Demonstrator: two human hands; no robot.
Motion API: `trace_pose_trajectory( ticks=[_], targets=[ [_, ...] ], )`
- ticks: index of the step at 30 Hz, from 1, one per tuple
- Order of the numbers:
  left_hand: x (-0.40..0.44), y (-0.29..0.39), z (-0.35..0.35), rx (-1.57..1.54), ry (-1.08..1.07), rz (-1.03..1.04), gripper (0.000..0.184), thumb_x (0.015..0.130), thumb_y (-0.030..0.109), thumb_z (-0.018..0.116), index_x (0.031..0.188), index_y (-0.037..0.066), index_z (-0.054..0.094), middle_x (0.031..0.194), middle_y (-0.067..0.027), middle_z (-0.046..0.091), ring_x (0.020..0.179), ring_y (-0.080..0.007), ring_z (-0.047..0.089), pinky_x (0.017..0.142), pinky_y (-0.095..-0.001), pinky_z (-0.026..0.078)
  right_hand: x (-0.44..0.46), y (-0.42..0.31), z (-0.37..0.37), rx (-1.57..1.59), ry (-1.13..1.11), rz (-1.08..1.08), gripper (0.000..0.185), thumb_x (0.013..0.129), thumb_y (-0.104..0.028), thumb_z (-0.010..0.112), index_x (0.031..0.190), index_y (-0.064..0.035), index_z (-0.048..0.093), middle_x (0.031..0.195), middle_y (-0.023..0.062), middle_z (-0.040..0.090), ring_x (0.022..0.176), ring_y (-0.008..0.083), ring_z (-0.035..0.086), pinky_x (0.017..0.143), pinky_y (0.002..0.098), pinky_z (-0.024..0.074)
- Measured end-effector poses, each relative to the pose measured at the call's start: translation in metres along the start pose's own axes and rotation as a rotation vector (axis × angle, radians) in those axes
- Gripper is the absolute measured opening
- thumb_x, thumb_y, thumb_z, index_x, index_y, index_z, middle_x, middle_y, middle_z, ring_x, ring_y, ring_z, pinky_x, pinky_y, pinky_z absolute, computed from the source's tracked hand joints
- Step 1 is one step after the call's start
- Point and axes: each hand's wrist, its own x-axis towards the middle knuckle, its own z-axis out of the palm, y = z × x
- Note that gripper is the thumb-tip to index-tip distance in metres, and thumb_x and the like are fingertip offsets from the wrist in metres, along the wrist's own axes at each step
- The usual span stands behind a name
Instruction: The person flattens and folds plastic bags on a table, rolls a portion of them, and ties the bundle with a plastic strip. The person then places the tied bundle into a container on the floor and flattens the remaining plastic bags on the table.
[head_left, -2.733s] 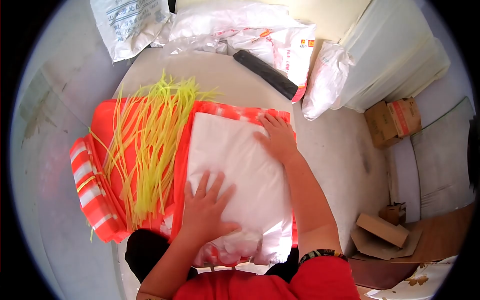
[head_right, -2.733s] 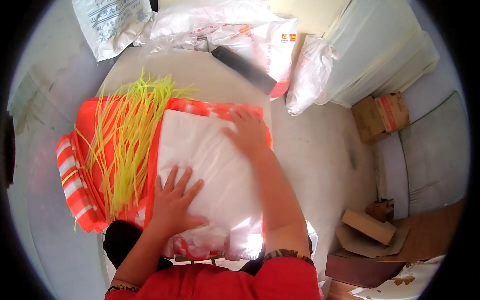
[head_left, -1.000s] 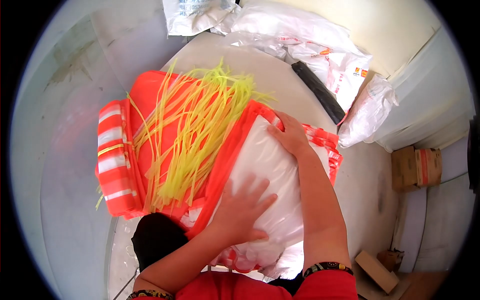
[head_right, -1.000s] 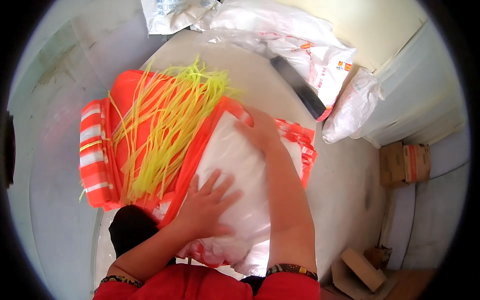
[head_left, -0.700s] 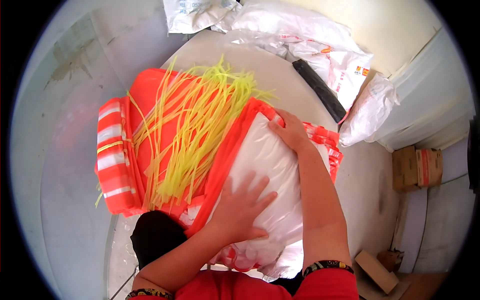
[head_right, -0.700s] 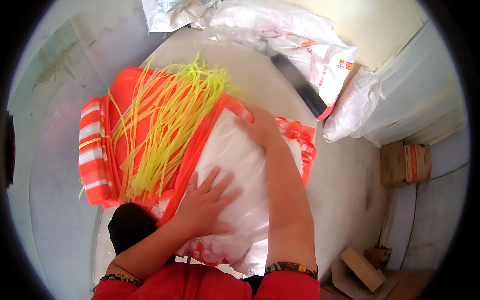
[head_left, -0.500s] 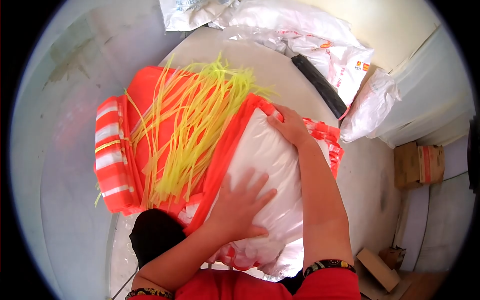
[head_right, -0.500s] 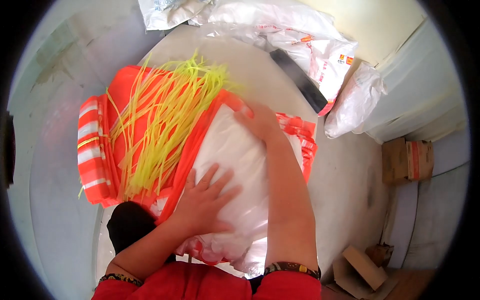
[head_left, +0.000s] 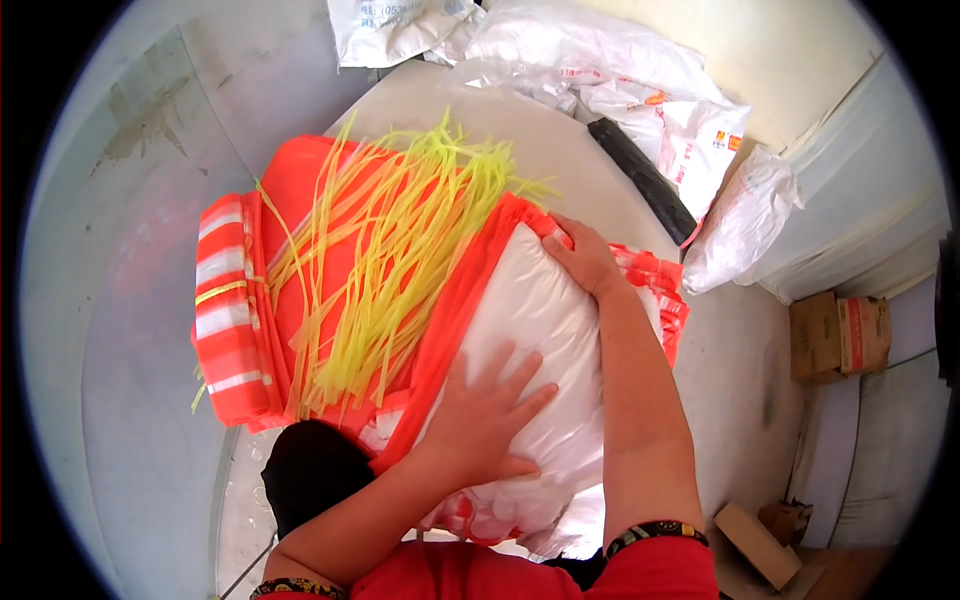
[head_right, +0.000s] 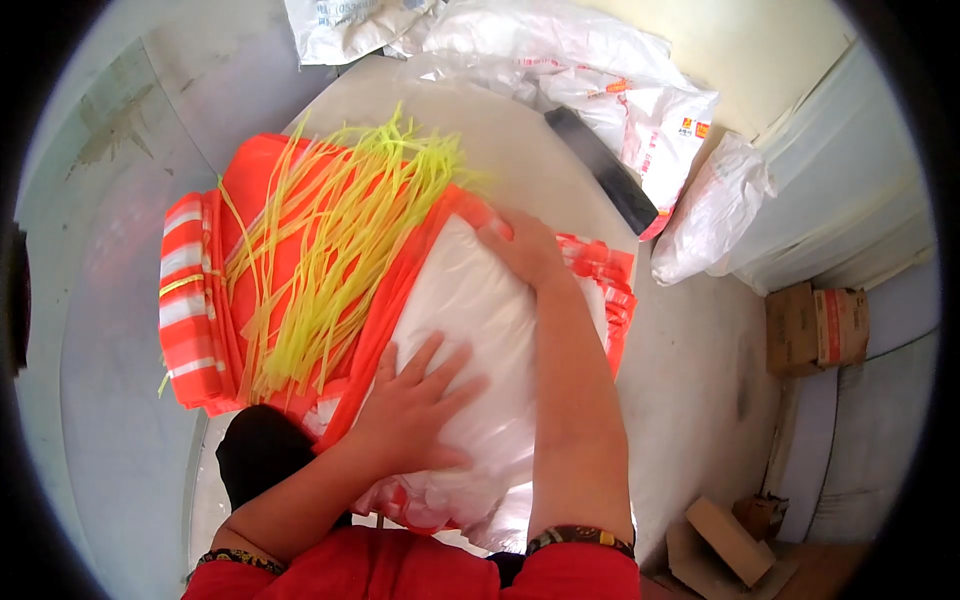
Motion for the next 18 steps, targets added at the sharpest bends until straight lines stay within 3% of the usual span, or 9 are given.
trace_pose_trajectory(
  ticks=[4, 7, 10, 11, 13, 15, 16, 17, 18],
  targets=[
    [-0.002, 0.000, -0.004, -0.002, -0.037, -0.018, 0.101, 0.062, 0.060, 0.088, 0.150, 0.025, 0.054, 0.166, -0.0111, 0.036, 0.158, -0.0380, 0.020, 0.117, -0.0755, 0.017, 0.007, 0.006, -0.001, 0.177, -0.037, 0.080, 0.062, 0.101, -0.049, 0.061, 0.144, -0.0054, 0.060, 0.141, 0.0170, 0.064, 0.132, 0.0300, 0.058, 0.115, 0.0395, 0.0416],
    [-0.004, 0.001, -0.002, -0.002, -0.017, 0.002, 0.102, 0.062, 0.060, 0.088, 0.151, 0.025, 0.053, 0.166, -0.0114, 0.036, 0.158, -0.0383, 0.020, 0.117, -0.0753, 0.018, 0.016, 0.015, -0.019, 0.673, 0.291, 0.323, 0.054, 0.105, -0.047, 0.055, 0.138, -0.0040, 0.064, 0.131, 0.0138, 0.068, 0.123, 0.0243, 0.062, 0.111, 0.0382, 0.0447],
    [-0.005, 0.002, -0.005, -0.001, -0.001, 0.013, 0.102, 0.065, 0.059, 0.088, 0.153, 0.023, 0.050, 0.166, -0.0115, 0.037, 0.158, -0.0385, 0.021, 0.117, -0.0744, 0.019, 0.005, -0.003, -0.055, 0.773, 0.598, 0.094, 0.047, 0.109, -0.041, 0.052, 0.131, -0.0018, 0.066, 0.121, 0.0120, 0.072, 0.114, 0.0203, 0.065, 0.106, 0.0359, 0.0472],
    [-0.005, 0.002, -0.008, -0.004, -0.009, 0.014, 0.101, 0.067, 0.057, 0.087, 0.154, 0.022, 0.049, 0.165, -0.0115, 0.038, 0.157, -0.0387, 0.021, 0.118, -0.0738, 0.019, -0.009, -0.018, -0.063, 0.698, 0.642, 0.037, 0.040, 0.111, -0.031, 0.051, 0.127, 0.0020, 0.066, 0.114, 0.0123, 0.074, 0.110, 0.0201, 0.067, 0.105, 0.0333, 0.0474],
    [-0.004, 0.000, -0.012, -0.038, 0.012, 0.014, 0.097, 0.072, 0.053, 0.086, 0.154, 0.019, 0.048, 0.164, -0.0116, 0.040, 0.157, -0.0393, 0.023, 0.118, -0.0727, 0.020, -0.063, -0.064, -0.071, 0.498, 0.577, -0.018, 0.027, 0.107, -0.025, 0.056, 0.111, -0.0017, 0.070, 0.110, 0.0051, 0.073, 0.102, 0.0175, 0.066, 0.096, 0.0368, 0.0508],
    [-0.004, -0.004, -0.009, -0.105, 0.052, 0.011, 0.092, 0.077, 0.047, 0.084, 0.155, 0.016, 0.046, 0.162, -0.0119, 0.043, 0.156, -0.0401, 0.024, 0.118, -0.0715, 0.021, -0.122, -0.072, -0.066, 0.243, 0.448, -0.190, 0.016, 0.102, -0.015, 0.062, 0.097, -0.0014, 0.070, 0.101, 0.0081, 0.072, 0.097, 0.0198, 0.067, 0.095, 0.0362, 0.0516],
    [-0.005, -0.005, -0.010, -0.171, 0.093, 0.010, 0.081, 0.082, 0.034, 0.082, 0.153, 0.013, 0.048, 0.157, -0.0123, 0.048, 0.154, -0.0408, 0.029, 0.119, -0.0680, 0.024, -0.153, -0.071, -0.064, 0.055, 0.391, -0.250, 0.012, 0.099, -0.012, 0.064, 0.095, -0.0014, 0.069, 0.096, 0.0094, 0.070, 0.094, 0.0205, 0.067, 0.093, 0.0348, 0.0518],
    [-0.008, -0.007, -0.010, -0.213, 0.142, 0.019, 0.078, 0.083, 0.031, 0.082, 0.152, 0.013, 0.049, 0.155, -0.0122, 0.051, 0.153, -0.0408, 0.032, 0.119, -0.0658, 0.026, -0.187, -0.068, -0.062, -0.127, 0.322, -0.305, 0.009, 0.097, -0.009, 0.065, 0.092, -0.0015, 0.068, 0.090, 0.0108, 0.068, 0.090, 0.0212, 0.066, 0.092, 0.0334, 0.0519],
    [-0.011, -0.011, -0.011, -0.247, 0.194, 0.025, 0.075, 0.083, 0.027, 0.082, 0.150, 0.013, 0.051, 0.153, -0.0121, 0.053, 0.151, -0.0408, 0.035, 0.119, -0.0636, 0.028, -0.220, -0.059, -0.054, -0.152, 0.351, -0.256, 0.009, 0.096, -0.008, 0.065, 0.089, -0.0015, 0.066, 0.085, 0.0117, 0.065, 0.084, 0.0225, 0.065, 0.086, 0.0339, 0.0525]
  ],
)
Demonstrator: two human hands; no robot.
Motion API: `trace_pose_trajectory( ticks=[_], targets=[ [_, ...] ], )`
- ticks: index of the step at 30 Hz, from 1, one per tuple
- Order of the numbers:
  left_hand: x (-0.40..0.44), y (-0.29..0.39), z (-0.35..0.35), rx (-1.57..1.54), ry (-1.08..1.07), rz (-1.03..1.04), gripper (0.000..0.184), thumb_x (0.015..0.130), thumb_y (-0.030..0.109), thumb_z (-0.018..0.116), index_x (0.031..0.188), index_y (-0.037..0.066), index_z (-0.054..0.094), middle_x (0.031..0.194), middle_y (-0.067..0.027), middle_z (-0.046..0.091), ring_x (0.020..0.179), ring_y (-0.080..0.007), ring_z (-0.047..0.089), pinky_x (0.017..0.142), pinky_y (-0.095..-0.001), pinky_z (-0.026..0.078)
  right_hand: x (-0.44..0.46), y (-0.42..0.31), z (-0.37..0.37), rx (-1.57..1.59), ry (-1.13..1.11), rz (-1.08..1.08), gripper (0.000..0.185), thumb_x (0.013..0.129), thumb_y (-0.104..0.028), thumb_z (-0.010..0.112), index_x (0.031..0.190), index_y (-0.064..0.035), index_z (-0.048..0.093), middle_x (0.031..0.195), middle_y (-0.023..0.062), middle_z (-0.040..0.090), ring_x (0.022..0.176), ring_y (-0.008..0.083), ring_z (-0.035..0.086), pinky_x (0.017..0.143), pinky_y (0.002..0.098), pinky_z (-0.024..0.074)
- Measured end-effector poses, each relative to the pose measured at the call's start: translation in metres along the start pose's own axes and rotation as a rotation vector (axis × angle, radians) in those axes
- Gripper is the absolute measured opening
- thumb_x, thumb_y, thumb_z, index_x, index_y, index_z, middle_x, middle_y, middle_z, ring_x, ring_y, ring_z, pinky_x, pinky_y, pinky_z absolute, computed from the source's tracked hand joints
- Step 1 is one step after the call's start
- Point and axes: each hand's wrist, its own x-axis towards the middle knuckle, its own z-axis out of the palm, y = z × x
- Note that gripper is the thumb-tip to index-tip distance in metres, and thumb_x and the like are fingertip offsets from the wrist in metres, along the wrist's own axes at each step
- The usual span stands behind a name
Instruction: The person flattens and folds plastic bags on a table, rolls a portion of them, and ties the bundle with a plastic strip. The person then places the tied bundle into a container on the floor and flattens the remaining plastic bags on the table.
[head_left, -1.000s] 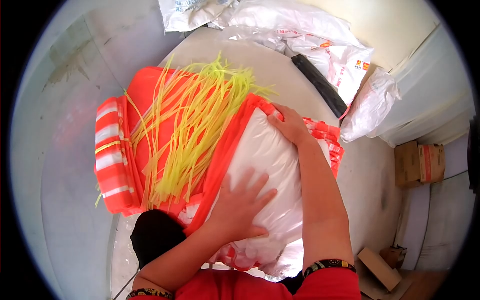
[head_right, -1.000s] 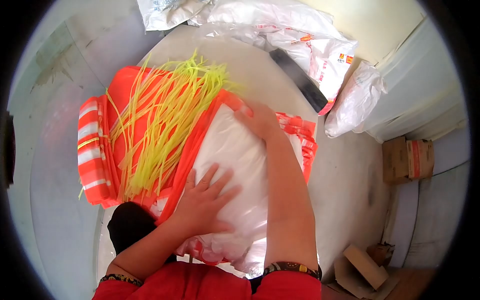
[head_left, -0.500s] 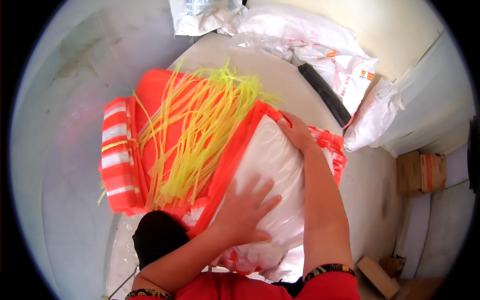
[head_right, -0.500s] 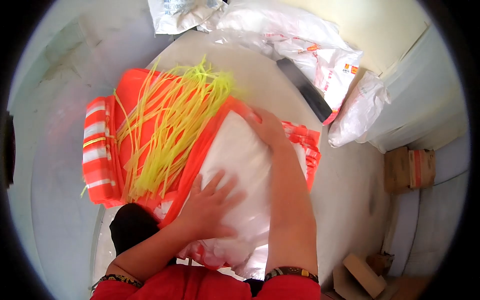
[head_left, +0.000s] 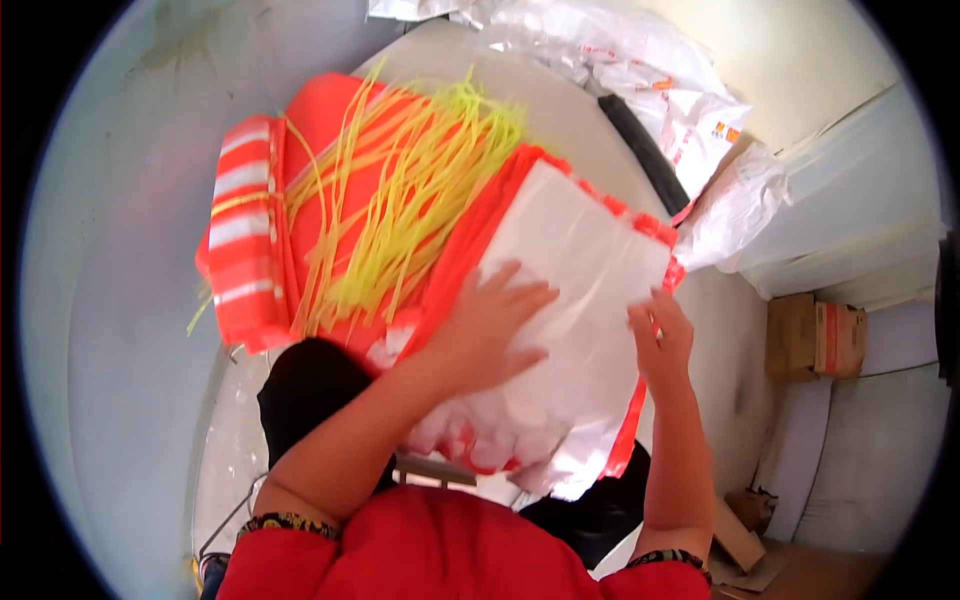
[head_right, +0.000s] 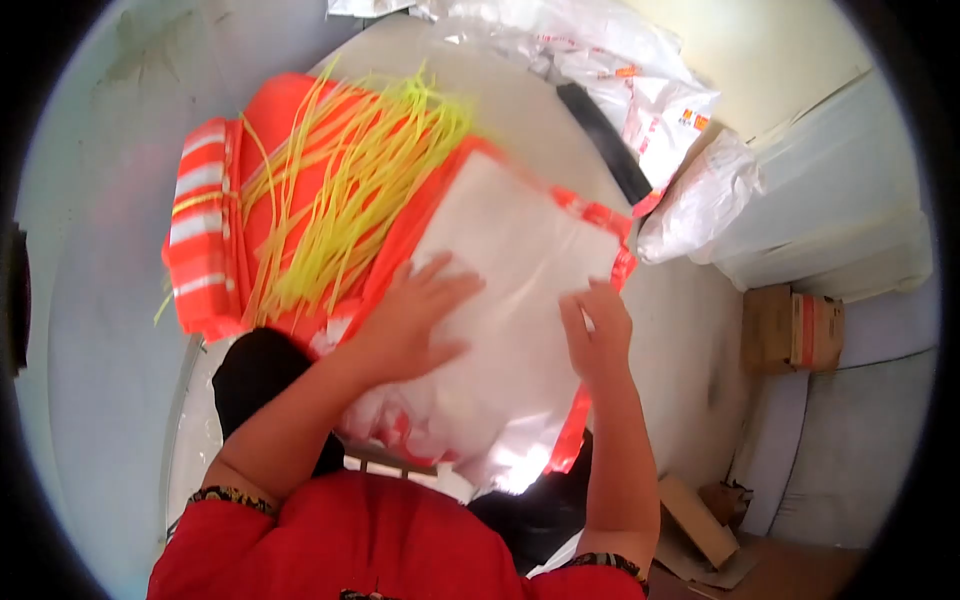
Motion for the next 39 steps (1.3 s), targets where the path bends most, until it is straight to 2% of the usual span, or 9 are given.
trace_pose_trajectory(
  ticks=[5, 8, 11, 19, 20, 25, 29, 35, 39],
  targets=[
    [-0.018, -0.017, -0.004, -0.154, 0.262, -0.019, 0.054, 0.088, 0.015, 0.078, 0.139, 0.010, 0.062, 0.139, -0.0139, 0.063, 0.139, -0.0374, 0.052, 0.115, -0.0483, 0.041, -0.178, 0.007, -0.051, -0.079, -0.061, 0.650, 0.021, 0.096, -0.008, 0.059, 0.078, 0.0008, 0.055, 0.069, 0.0108, 0.053, 0.065, 0.0157, 0.053, 0.060, 0.0350, 0.0447],
    [-0.022, -0.022, -0.010, -0.236, 0.368, -0.086, 0.039, 0.093, 0.013, 0.074, 0.130, 0.006, 0.068, 0.130, -0.0147, 0.069, 0.125, -0.0293, 0.063, 0.107, -0.0383, 0.048, -0.265, 0.002, -0.061, 0.098, 0.125, 0.897, 0.023, 0.098, -0.010, 0.059, 0.079, 0.0018, 0.055, 0.069, 0.0088, 0.051, 0.067, 0.0128, 0.050, 0.062, 0.0326, 0.0444],
    [-0.024, -0.009, -0.027, -0.351, 0.288, -0.251, 0.035, 0.096, 0.014, 0.072, 0.130, 0.005, 0.068, 0.128, -0.0124, 0.070, 0.121, -0.0243, 0.064, 0.104, -0.0354, 0.049, -0.294, -0.020, -0.049, -0.027, 0.147, 0.736, 0.022, 0.098, -0.011, 0.061, 0.080, 0.0018, 0.058, 0.068, 0.0063, 0.052, 0.065, 0.0125, 0.050, 0.062, 0.0309, 0.0442],
    [-0.027, -0.008, -0.018, -0.409, 0.252, -0.216, 0.030, 0.098, 0.018, 0.071, 0.124, 0.004, 0.071, 0.119, -0.0088, 0.074, 0.113, -0.0200, 0.068, 0.098, -0.0347, 0.052, -0.270, -0.075, -0.063, 0.235, 0.216, 0.776, 0.007, 0.095, -0.004, 0.065, 0.089, -0.0012, 0.067, 0.076, 0.0018, 0.061, 0.071, 0.0104, 0.057, 0.066, 0.0271, 0.0479],
    [-0.027, -0.007, -0.016, -0.412, 0.260, -0.209, 0.029, 0.096, 0.019, 0.072, 0.122, 0.005, 0.073, 0.115, -0.0095, 0.075, 0.108, -0.0207, 0.069, 0.094, -0.0348, 0.054, -0.275, -0.075, -0.055, 0.160, 0.148, 0.666, 0.002, 0.093, -0.002, 0.067, 0.091, -0.0014, 0.068, 0.083, 0.0036, 0.064, 0.075, 0.0110, 0.059, 0.069, 0.0267, 0.0490],
    [-0.028, -0.007, -0.005, -0.365, 0.208, -0.144, 0.024, 0.093, 0.017, 0.072, 0.114, 0.007, 0.075, 0.102, -0.0114, 0.075, 0.093, -0.0244, 0.072, 0.082, -0.0353, 0.056, -0.215, -0.117, -0.004, 0.026, 0.019, 0.162, 0.020, 0.084, 0.005, 0.072, 0.104, -0.0005, 0.072, 0.102, 0.0135, 0.071, 0.092, 0.0297, 0.069, 0.084, 0.0365, 0.0546],
    [-0.030, -0.001, -0.010, -0.301, 0.050, -0.075, 0.020, 0.090, 0.008, 0.070, 0.110, 0.005, 0.074, 0.100, -0.0112, 0.072, 0.094, -0.0265, 0.070, 0.084, -0.0370, 0.056, -0.149, -0.121, 0.026, 0.032, 0.049, 0.051, 0.029, 0.081, 0.005, 0.071, 0.109, -0.0019, 0.071, 0.111, 0.0148, 0.069, 0.104, 0.0347, 0.064, 0.087, 0.0419, 0.0534],
    [-0.037, 0.001, -0.015, -0.145, -0.123, 0.160, 0.027, 0.079, -0.002, 0.072, 0.105, 0.007, 0.073, 0.107, -0.0073, 0.069, 0.106, -0.0285, 0.063, 0.091, -0.0382, 0.053, -0.113, -0.107, 0.046, 0.078, -0.113, 0.051, 0.033, 0.077, 0.005, 0.069, 0.109, -0.0043, 0.070, 0.113, 0.0131, 0.069, 0.103, 0.0331, 0.062, 0.088, 0.0405, 0.0530],
    [-0.038, 0.002, -0.014, -0.214, -0.086, 0.238, 0.027, 0.074, 0.000, 0.076, 0.100, 0.009, 0.073, 0.108, -0.0045, 0.067, 0.109, -0.0294, 0.060, 0.094, -0.0402, 0.052, -0.118, -0.101, 0.050, 0.378, -0.057, 0.451, 0.028, 0.081, 0.004, 0.065, 0.107, -0.0040, 0.070, 0.115, 0.0104, 0.067, 0.104, 0.0292, 0.063, 0.087, 0.0385, 0.0525]
  ],
)
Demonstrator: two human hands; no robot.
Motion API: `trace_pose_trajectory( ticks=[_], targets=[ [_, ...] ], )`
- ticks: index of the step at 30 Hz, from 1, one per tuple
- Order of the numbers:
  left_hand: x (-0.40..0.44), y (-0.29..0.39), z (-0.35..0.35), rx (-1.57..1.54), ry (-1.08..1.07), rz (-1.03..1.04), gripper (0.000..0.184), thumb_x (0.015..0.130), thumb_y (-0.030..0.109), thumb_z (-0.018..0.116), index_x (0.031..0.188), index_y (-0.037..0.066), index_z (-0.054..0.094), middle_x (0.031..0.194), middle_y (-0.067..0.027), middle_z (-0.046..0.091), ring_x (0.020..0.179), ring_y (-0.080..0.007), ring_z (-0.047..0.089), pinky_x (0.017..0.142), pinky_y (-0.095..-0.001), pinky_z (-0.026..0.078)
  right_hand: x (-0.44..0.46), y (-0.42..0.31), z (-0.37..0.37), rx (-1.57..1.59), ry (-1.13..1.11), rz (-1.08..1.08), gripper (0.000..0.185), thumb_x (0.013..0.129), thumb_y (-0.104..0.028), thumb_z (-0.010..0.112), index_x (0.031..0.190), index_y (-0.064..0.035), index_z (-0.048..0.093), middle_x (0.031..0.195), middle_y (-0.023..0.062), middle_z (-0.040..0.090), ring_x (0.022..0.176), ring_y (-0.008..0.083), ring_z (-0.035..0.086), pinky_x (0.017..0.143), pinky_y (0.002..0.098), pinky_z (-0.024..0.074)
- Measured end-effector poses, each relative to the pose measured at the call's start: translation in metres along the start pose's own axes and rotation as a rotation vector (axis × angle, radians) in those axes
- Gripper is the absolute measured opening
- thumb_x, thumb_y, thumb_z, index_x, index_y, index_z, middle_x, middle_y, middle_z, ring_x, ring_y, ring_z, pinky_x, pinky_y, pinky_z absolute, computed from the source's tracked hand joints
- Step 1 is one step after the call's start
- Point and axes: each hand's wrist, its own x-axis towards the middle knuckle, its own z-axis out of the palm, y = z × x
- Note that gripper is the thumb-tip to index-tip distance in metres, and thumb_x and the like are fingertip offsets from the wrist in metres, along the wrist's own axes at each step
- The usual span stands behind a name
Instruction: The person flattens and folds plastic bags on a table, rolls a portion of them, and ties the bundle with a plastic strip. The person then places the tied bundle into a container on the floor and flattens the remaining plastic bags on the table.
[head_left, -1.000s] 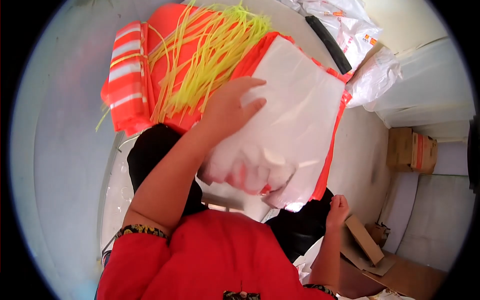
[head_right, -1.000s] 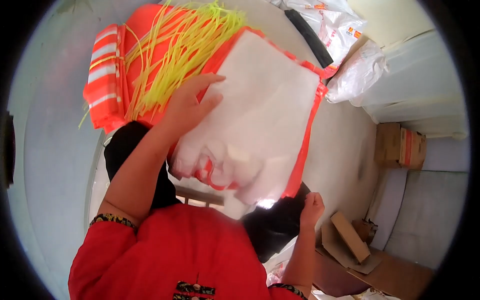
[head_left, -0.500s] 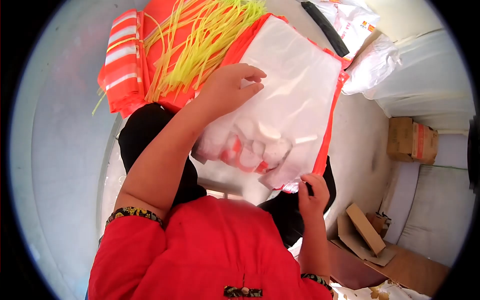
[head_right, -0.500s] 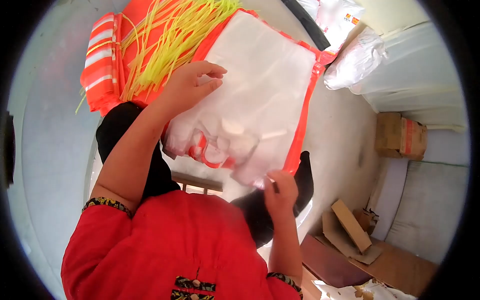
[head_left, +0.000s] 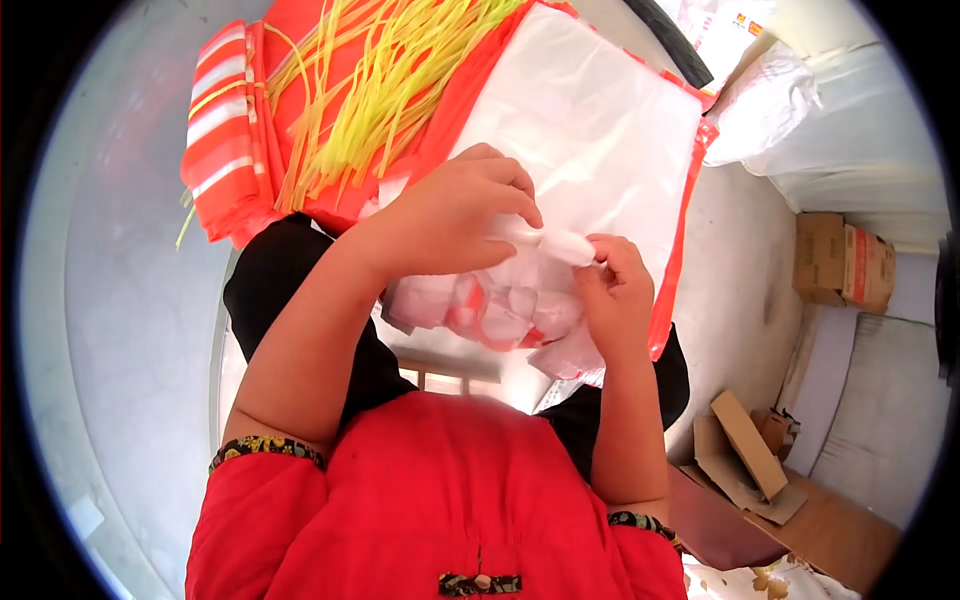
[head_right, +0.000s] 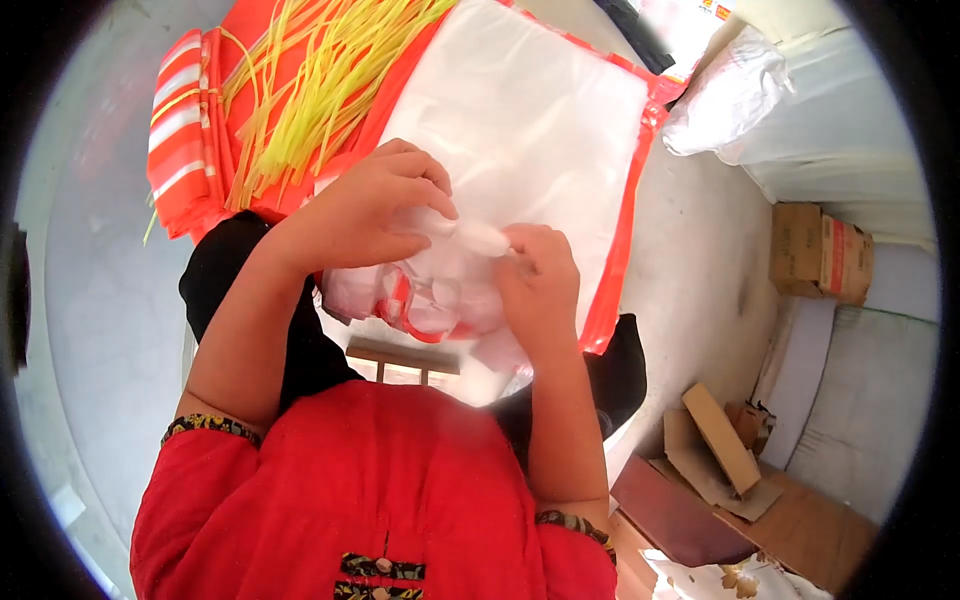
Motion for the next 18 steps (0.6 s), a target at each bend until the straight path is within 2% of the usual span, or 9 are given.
trace_pose_trajectory(
  ticks=[2, 5, 8, 10, 13, 14, 16, 17, 18],
  targets=[
    [0.001, 0.006, 0.007, 0.017, 0.053, 0.012, 0.024, 0.073, 0.002, 0.078, 0.096, 0.009, 0.072, 0.107, -0.0035, 0.067, 0.108, -0.0291, 0.059, 0.093, -0.0407, 0.051, 0.001, -0.006, 0.000, 0.180, 0.024, 0.222, 0.025, 0.083, 0.003, 0.063, 0.106, -0.0039, 0.070, 0.114, 0.0084, 0.067, 0.105, 0.0260, 0.062, 0.087, 0.0368, 0.0523],
    [0.001, 0.006, 0.018, 0.091, 0.125, 0.013, 0.017, 0.073, 0.006, 0.080, 0.088, 0.009, 0.072, 0.104, -0.0024, 0.067, 0.107, -0.0290, 0.059, 0.092, -0.0410, 0.051, 0.002, -0.012, 0.003, 0.123, 0.039, 0.197, 0.023, 0.085, 0.002, 0.065, 0.107, -0.0040, 0.069, 0.111, 0.0062, 0.065, 0.108, 0.0215, 0.061, 0.087, 0.0346, 0.0516],
    [0.000, 0.004, 0.020, 0.139, 0.138, 0.027, 0.013, 0.074, 0.009, 0.081, 0.081, 0.009, 0.071, 0.102, -0.0015, 0.068, 0.108, -0.0295, 0.059, 0.092, -0.0408, 0.051, 0.002, -0.032, 0.015, -0.008, 0.157, 0.017, 0.024, 0.084, 0.001, 0.067, 0.107, -0.0043, 0.069, 0.110, 0.0068, 0.064, 0.109, 0.0206, 0.060, 0.088, 0.0339, 0.0515],
    [0.000, 0.004, 0.020, 0.141, 0.128, 0.056, 0.010, 0.075, 0.010, 0.080, 0.079, 0.009, 0.071, 0.099, -0.0007, 0.068, 0.108, -0.0299, 0.058, 0.092, -0.0409, 0.050, 0.003, -0.043, 0.021, 0.061, 0.126, 0.036, 0.026, 0.083, 0.002, 0.068, 0.109, -0.0049, 0.068, 0.110, 0.0072, 0.065, 0.110, 0.0213, 0.060, 0.089, 0.0346, 0.0518],
    [-0.002, 0.002, 0.016, 0.147, 0.119, 0.100, 0.009, 0.079, 0.010, 0.078, 0.086, 0.011, 0.074, 0.107, -0.0035, 0.067, 0.109, -0.0297, 0.059, 0.095, -0.0396, 0.050, 0.008, -0.032, 0.016, -0.046, 0.015, -0.076, 0.025, 0.085, 0.001, 0.069, 0.110, -0.0047, 0.068, 0.109, 0.0083, 0.066, 0.110, 0.0223, 0.061, 0.090, 0.0345, 0.0522],
    [-0.004, 0.001, 0.014, 0.162, 0.200, 0.053, 0.011, 0.082, 0.010, 0.076, 0.092, 0.012, 0.074, 0.111, -0.0042, 0.066, 0.111, -0.0289, 0.059, 0.096, -0.0388, 0.049, 0.012, -0.027, 0.015, -0.117, -0.035, -0.140, 0.024, 0.086, 0.000, 0.069, 0.110, -0.0045, 0.068, 0.109, 0.0087, 0.067, 0.109, 0.0226, 0.062, 0.090, 0.0343, 0.0524],
    [-0.008, -0.001, 0.009, 0.196, 0.371, -0.043, 0.016, 0.087, 0.010, 0.073, 0.103, 0.013, 0.075, 0.120, -0.0055, 0.065, 0.115, -0.0271, 0.059, 0.099, -0.0373, 0.048, 0.013, -0.029, 0.016, 0.087, 0.027, 0.103, 0.021, 0.089, -0.002, 0.069, 0.110, -0.0038, 0.068, 0.107, 0.0078, 0.068, 0.104, 0.0200, 0.063, 0.088, 0.0324, 0.0523],
    [-0.011, -0.006, 0.005, 0.090, 0.421, -0.152, 0.020, 0.091, 0.011, 0.072, 0.111, 0.012, 0.072, 0.125, -0.0063, 0.063, 0.118, -0.0259, 0.058, 0.101, -0.0365, 0.047, 0.012, -0.031, 0.016, 0.190, 0.054, 0.224, 0.020, 0.091, -0.004, 0.069, 0.111, -0.0035, 0.068, 0.107, 0.0073, 0.068, 0.102, 0.0188, 0.064, 0.087, 0.0314, 0.0523],
    [-0.014, -0.011, 0.000, -0.017, 0.471, -0.260, 0.025, 0.094, 0.013, 0.070, 0.119, 0.011, 0.070, 0.130, -0.0072, 0.062, 0.121, -0.0247, 0.057, 0.104, -0.0357, 0.045, 0.013, -0.034, 0.016, 0.249, 0.071, 0.241, 0.019, 0.092, -0.005, 0.068, 0.111, -0.0034, 0.069, 0.106, 0.0066, 0.069, 0.100, 0.0172, 0.064, 0.087, 0.0305, 0.0522]
  ],
)
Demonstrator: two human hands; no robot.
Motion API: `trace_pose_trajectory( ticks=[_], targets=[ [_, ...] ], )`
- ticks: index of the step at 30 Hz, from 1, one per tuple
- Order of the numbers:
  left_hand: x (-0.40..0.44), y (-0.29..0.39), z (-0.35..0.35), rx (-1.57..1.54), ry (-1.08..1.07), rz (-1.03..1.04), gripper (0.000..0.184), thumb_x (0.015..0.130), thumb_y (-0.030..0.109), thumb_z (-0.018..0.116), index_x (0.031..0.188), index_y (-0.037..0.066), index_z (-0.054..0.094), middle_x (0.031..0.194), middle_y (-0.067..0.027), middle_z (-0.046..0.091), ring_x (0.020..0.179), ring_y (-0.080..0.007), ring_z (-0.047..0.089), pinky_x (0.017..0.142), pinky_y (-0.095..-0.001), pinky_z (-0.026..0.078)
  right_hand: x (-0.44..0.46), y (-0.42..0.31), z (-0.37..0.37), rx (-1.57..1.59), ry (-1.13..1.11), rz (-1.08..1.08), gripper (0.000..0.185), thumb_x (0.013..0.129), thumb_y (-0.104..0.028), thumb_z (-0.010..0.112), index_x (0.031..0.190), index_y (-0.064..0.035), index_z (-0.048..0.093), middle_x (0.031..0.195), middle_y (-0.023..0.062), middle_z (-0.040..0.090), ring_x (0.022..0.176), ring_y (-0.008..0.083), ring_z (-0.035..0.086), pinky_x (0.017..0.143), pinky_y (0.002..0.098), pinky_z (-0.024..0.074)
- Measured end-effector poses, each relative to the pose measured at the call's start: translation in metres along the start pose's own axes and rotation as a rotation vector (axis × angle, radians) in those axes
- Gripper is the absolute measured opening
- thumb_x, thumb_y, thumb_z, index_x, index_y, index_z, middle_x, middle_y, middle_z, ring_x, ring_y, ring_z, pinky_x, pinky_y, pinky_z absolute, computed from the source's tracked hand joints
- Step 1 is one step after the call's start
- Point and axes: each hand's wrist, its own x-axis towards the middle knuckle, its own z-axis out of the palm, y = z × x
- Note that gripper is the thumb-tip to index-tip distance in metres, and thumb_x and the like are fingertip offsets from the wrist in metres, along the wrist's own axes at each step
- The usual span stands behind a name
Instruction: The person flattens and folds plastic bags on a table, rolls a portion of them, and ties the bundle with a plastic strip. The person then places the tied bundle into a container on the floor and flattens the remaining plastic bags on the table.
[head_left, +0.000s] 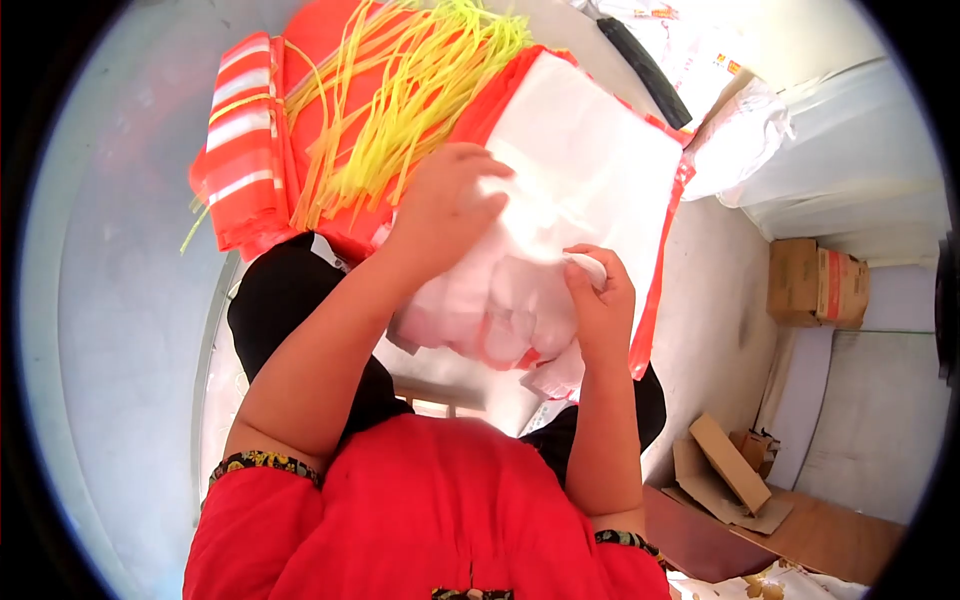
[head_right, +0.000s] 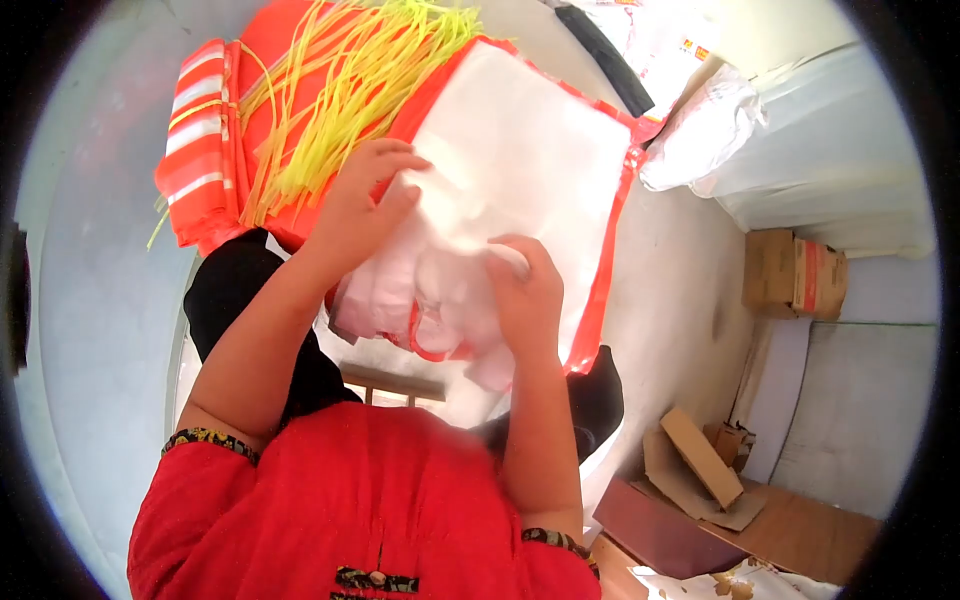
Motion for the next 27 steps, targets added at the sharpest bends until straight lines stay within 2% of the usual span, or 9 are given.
trace_pose_trajectory(
  ticks=[1, 4, 5, 11, 14, 17, 23, 26, 27],
  targets=[
    [0.000, -0.004, -0.004, -0.087, 0.036, -0.129, 0.030, 0.098, 0.014, 0.068, 0.128, 0.010, 0.067, 0.135, -0.0080, 0.060, 0.125, -0.0235, 0.056, 0.106, -0.0348, 0.044, -0.001, -0.002, 0.000, 0.060, 0.012, 0.020, 0.018, 0.094, -0.006, 0.068, 0.111, -0.0032, 0.069, 0.105, 0.0059, 0.069, 0.098, 0.0156, 0.064, 0.086, 0.0295, 0.0520],
    [-0.001, -0.012, -0.005, -0.638, 0.089, -0.467, 0.042, 0.104, 0.018, 0.062, 0.143, 0.003, 0.054, 0.142, -0.0091, 0.057, 0.132, -0.0205, 0.052, 0.112, -0.0345, 0.041, 0.002, 0.001, 0.000, 0.133, 0.030, 0.031, 0.017, 0.095, -0.009, 0.069, 0.112, -0.0037, 0.069, 0.102, 0.0041, 0.068, 0.095, 0.0123, 0.064, 0.085, 0.0280, 0.0521],
    [-0.002, -0.012, -0.007, -0.730, 0.037, -0.495, 0.048, 0.108, 0.020, 0.057, 0.149, -0.001, 0.045, 0.146, -0.0121, 0.054, 0.135, -0.0194, 0.051, 0.115, -0.0349, 0.040, 0.003, 0.003, 0.000, 0.138, 0.035, 0.032, 0.017, 0.096, -0.009, 0.069, 0.112, -0.0041, 0.069, 0.101, 0.0036, 0.068, 0.095, 0.0115, 0.064, 0.085, 0.0278, 0.0522],
    [0.001, -0.004, -0.006, -0.815, -0.073, -0.483, 0.048, 0.110, 0.021, 0.052, 0.152, 0.002, 0.040, 0.150, -0.0132, 0.052, 0.137, -0.0204, 0.050, 0.115, -0.0354, 0.041, 0.002, 0.002, 0.005, 0.223, 0.103, 0.045, 0.016, 0.095, -0.010, 0.068, 0.110, -0.0033, 0.069, 0.104, 0.0045, 0.069, 0.095, 0.0140, 0.064, 0.087, 0.0292, 0.0530],
    [0.002, 0.003, -0.005, -0.886, -0.071, -0.596, 0.050, 0.109, 0.022, 0.053, 0.154, 0.006, 0.039, 0.143, -0.0108, 0.056, 0.129, -0.0178, 0.055, 0.107, -0.0351, 0.046, 0.002, 0.007, 0.005, 0.239, 0.122, 0.028, 0.015, 0.095, -0.010, 0.067, 0.108, -0.0027, 0.068, 0.105, 0.0046, 0.069, 0.097, 0.0143, 0.064, 0.089, 0.0299, 0.0531],
    [0.003, 0.004, -0.008, -0.756, -0.190, -0.687, 0.054, 0.109, 0.023, 0.055, 0.157, 0.009, 0.036, 0.127, -0.0067, 0.062, 0.114, -0.0133, 0.059, 0.099, -0.0338, 0.049, 0.004, 0.013, 0.006, 0.255, 0.139, 0.009, 0.015, 0.095, -0.011, 0.067, 0.108, -0.0029, 0.068, 0.103, 0.0040, 0.068, 0.095, 0.0137, 0.063, 0.088, 0.0299, 0.0525],
    [-0.004, 0.022, -0.029, -0.661, -0.321, -0.673, 0.070, 0.106, 0.023, 0.059, 0.165, 0.011, 0.024, 0.103, -0.0017, 0.062, 0.093, -0.0086, 0.057, 0.085, -0.0298, 0.050, 0.005, 0.018, 0.009, 0.310, 0.187, 0.048, 0.014, 0.094, -0.012, 0.066, 0.106, -0.0035, 0.068, 0.100, 0.0029, 0.067, 0.091, 0.0132, 0.061, 0.085, 0.0291, 0.0510],
    [-0.013, 0.020, -0.030, -0.774, -0.375, -0.621, 0.089, 0.099, 0.029, 0.070, 0.168, 0.011, 0.017, 0.094, -0.0053, 0.061, 0.083, -0.0125, 0.057, 0.073, -0.0304, 0.048, 0.005, 0.021, 0.008, 0.306, 0.168, 0.023, 0.014, 0.095, -0.013, 0.066, 0.105, -0.0037, 0.069, 0.100, 0.0031, 0.067, 0.092, 0.0134, 0.061, 0.085, 0.0286, 0.0507],
    [-0.014, 0.018, -0.033, -0.697, -0.418, -0.612, 0.090, 0.098, 0.027, 0.071, 0.168, 0.011, 0.016, 0.092, -0.0055, 0.061, 0.081, -0.0125, 0.057, 0.072, -0.0302, 0.048, 0.004, 0.021, 0.008, 0.293, 0.159, 0.021, 0.014, 0.095, -0.013, 0.066, 0.105, -0.0036, 0.069, 0.100, 0.0032, 0.067, 0.093, 0.0135, 0.061, 0.086, 0.0287, 0.0507]
  ],
)
